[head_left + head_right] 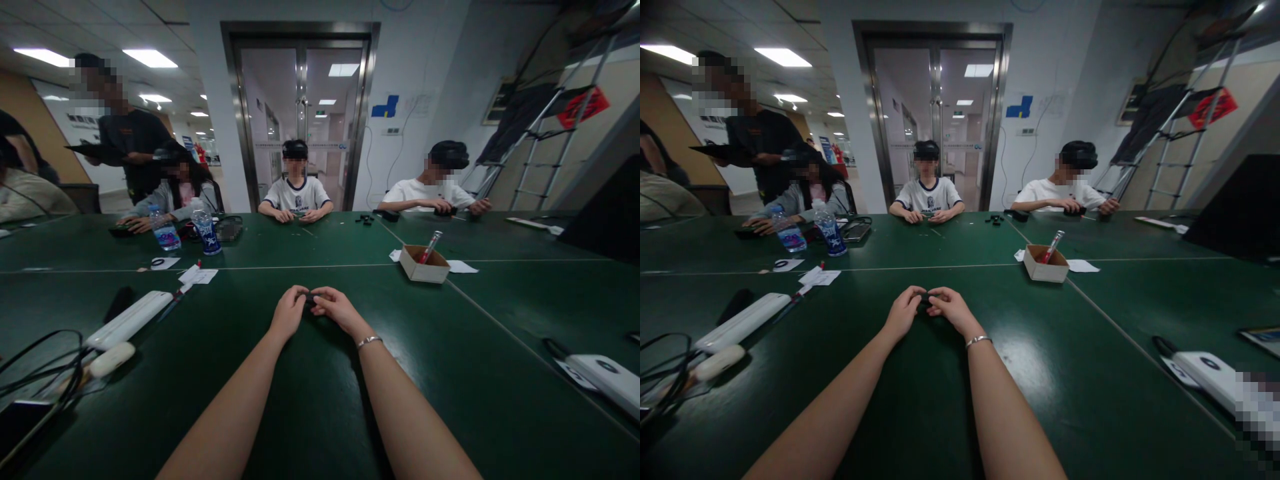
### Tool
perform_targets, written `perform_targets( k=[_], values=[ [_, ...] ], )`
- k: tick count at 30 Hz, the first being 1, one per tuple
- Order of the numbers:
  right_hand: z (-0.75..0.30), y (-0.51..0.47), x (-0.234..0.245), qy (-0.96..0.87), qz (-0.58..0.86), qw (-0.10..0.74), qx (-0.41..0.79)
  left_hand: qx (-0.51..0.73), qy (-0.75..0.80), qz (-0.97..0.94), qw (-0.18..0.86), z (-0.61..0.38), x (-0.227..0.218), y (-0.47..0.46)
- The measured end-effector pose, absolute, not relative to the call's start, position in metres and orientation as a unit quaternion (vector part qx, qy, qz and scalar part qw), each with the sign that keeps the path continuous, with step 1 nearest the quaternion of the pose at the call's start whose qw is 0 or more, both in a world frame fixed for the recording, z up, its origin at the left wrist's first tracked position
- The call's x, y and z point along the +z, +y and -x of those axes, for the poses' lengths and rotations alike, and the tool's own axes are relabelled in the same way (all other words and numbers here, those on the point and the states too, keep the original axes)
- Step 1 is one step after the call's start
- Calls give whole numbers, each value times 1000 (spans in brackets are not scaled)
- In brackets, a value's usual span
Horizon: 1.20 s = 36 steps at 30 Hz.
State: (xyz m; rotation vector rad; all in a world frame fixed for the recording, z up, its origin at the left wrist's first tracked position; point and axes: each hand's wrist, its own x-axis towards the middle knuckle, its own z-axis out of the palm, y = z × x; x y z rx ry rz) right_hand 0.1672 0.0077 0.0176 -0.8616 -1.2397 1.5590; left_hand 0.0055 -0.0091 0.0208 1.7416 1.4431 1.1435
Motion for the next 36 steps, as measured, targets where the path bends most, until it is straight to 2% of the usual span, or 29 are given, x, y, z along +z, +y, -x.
perform_targets(
  k=[31,36],
  values=[
    [-168,6,19,-505,351,463,639,447,530,-665,276,-5,17,-6],
    [-168,6,20,-504,354,462,638,424,545,-659,298,-4,17,-7]
  ],
)
